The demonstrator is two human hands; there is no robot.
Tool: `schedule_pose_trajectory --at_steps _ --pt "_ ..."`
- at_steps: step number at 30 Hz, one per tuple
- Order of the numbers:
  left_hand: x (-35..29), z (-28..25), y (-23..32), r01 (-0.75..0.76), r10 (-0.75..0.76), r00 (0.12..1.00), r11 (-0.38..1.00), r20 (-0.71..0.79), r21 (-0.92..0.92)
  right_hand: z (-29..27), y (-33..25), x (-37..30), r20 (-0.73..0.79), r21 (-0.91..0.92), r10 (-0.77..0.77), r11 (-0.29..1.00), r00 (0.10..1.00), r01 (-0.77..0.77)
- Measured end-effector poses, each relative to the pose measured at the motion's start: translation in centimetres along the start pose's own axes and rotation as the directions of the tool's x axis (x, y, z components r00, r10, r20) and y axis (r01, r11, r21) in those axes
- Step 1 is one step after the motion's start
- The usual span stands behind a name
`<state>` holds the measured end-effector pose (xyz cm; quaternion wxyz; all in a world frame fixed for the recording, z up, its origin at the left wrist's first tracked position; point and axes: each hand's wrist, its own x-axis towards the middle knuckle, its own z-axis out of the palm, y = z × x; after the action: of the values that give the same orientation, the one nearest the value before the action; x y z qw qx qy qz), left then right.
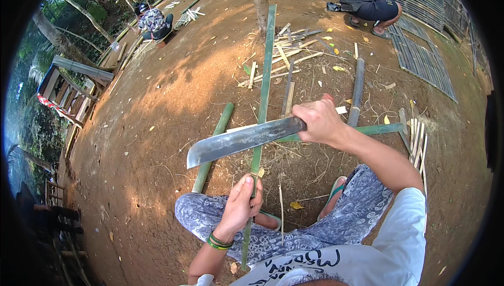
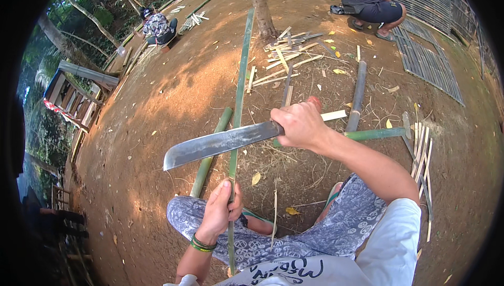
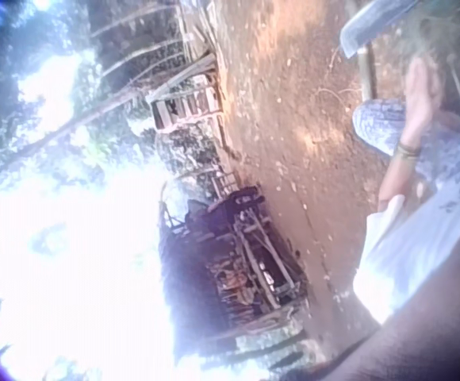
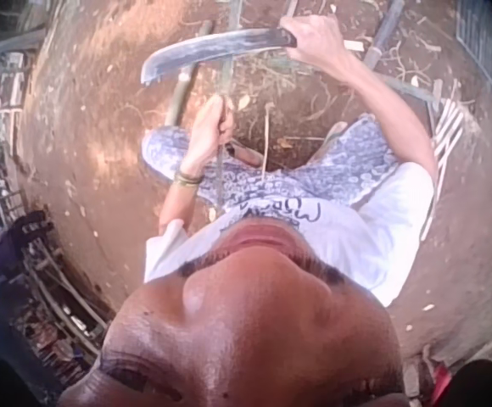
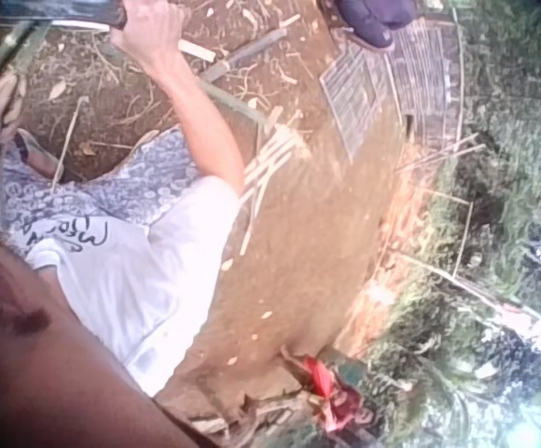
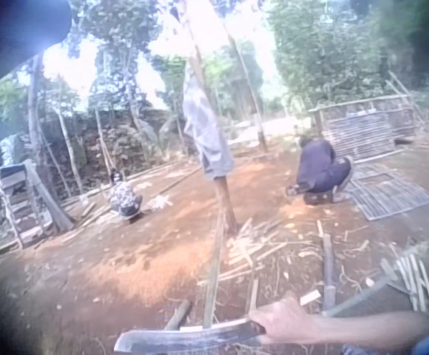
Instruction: The person sits on the ground and uses a machete to split a large bamboo pole into smaller strips. They first cut the pole into sections, then split the sections lengthwise into thin slats, and finally shave the edges of the slats to smooth them.
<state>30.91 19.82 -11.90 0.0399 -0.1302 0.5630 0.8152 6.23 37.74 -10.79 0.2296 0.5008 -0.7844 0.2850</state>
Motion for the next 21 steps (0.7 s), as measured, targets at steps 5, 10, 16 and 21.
schedule_pose_trajectory --at_steps 5,10,16,21 --pt "-1.6 0.7 0.2 0.045 -0.044 0.998 0.999 0.049 -0.012 -1.3 3.4 0.9 0.006 -0.078 0.183 0.98 0.983 -0.182" --pt "-1.9 0.1 -0.9 0.084 -0.08 0.994 0.995 0.074 -0.056 -1.1 3.2 0.5 -0.019 -0.007 0.065 0.998 0.998 -0.065" --pt "-3.3 -0.5 -1.4 0.12 -0.118 0.988 0.993 0.102 -0.015 -2.7 5.4 1.5 0.001 0.009 0.304 0.953 0.953 -0.304" --pt "-2.2 0.1 -1.0 0.06 -0.058 0.994 0.998 0.088 -0.013 -1.4 2.7 -0.2 0.008 0.002 0.059 0.998 0.998 -0.059"
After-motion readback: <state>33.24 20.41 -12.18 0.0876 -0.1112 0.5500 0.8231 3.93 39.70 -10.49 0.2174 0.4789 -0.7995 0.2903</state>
